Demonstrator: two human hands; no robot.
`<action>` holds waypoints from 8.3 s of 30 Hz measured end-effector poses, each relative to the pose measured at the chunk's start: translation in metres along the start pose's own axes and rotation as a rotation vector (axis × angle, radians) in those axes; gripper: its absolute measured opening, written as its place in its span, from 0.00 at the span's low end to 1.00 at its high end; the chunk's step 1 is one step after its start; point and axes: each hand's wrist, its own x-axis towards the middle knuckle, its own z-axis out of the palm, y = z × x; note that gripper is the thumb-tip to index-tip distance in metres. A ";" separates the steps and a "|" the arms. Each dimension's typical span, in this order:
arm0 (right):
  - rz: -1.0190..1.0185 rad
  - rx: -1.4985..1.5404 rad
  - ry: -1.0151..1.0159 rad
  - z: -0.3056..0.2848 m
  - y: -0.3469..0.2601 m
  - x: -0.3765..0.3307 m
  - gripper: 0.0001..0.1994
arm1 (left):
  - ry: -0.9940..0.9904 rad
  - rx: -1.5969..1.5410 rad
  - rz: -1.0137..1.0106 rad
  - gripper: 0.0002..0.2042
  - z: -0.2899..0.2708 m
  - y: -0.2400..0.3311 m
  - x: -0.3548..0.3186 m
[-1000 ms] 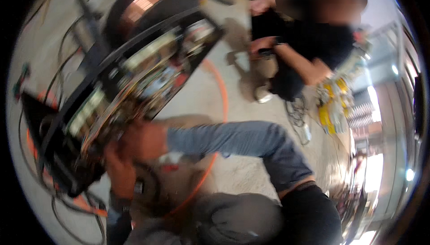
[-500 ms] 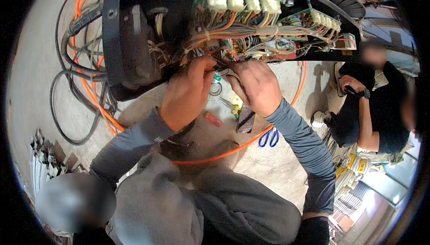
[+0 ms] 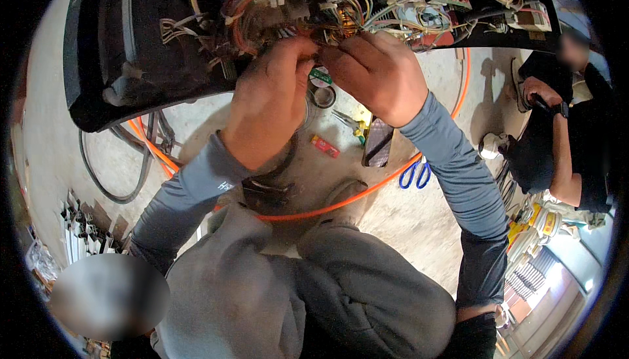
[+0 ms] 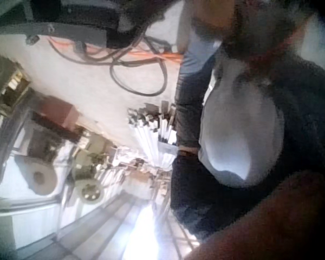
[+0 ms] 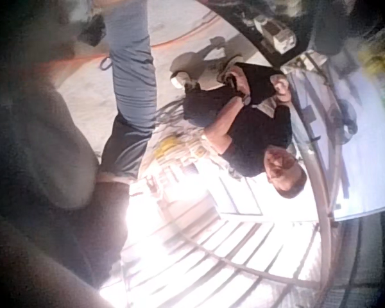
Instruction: The person sits on the floor and works on an open electronic device, stripping and twisting wires, using a lighter to heat wire ends, and applying heat shrink tubing. The person uses scissors to cut tubing and continues to connect and secure wires within the device.
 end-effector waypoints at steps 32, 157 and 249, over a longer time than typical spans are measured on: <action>0.645 0.229 0.322 0.030 -0.042 -0.057 0.17 | -0.096 0.120 0.071 0.09 0.004 0.008 0.018; 0.885 0.841 0.089 0.045 -0.041 -0.058 0.12 | 0.112 -0.487 0.096 0.13 0.052 -0.045 0.000; 0.954 0.936 0.305 0.003 -0.069 -0.029 0.11 | -0.101 -0.718 -0.472 0.09 0.010 0.005 0.000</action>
